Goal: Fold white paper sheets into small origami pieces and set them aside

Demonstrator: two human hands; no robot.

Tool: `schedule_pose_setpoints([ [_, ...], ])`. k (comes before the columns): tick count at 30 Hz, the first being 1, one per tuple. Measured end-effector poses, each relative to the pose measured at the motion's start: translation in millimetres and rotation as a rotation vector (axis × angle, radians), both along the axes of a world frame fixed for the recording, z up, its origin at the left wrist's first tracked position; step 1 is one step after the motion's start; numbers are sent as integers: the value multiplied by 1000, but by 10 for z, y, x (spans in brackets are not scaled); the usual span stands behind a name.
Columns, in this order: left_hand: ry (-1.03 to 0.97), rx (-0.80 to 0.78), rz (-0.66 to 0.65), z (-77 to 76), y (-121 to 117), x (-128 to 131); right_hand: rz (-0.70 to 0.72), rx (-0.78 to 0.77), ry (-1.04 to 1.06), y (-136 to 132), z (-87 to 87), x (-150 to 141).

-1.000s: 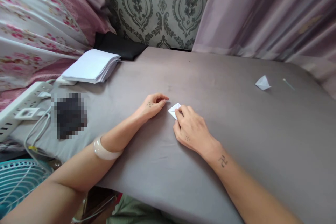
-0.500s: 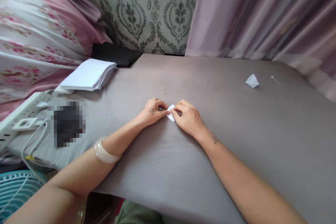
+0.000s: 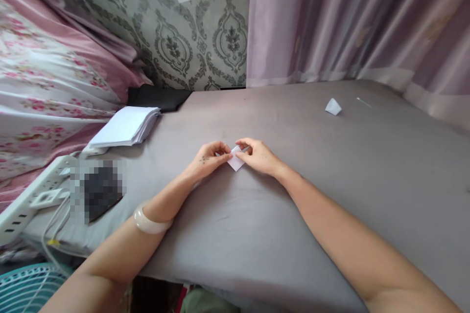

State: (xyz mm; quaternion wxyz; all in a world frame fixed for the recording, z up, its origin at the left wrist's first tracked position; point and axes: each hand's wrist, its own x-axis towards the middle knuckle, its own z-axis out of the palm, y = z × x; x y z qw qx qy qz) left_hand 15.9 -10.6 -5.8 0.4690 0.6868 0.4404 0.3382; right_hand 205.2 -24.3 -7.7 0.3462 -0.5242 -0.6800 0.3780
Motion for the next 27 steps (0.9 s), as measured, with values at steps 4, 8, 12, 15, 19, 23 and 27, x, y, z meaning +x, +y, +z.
schedule_pose_setpoints([
  [4,-168,12,22,35,14,-2,34,-57,139,-28,20,-20],
  [8,-277,-120,-23,75,18,-40,51,-169,204,-85,111,-37],
  [12,-347,-191,-77,120,6,-58,98,-303,319,-110,174,-23],
  [15,-429,-237,-26,135,-6,-37,51,-392,484,-105,173,-32],
  [19,-430,-292,32,117,-19,13,-92,-440,704,-106,158,-97],
  [23,-453,-312,47,80,-28,47,-101,-442,793,-126,140,-158],
  [27,-411,-248,103,76,-35,38,-66,-415,754,-124,75,-159],
])
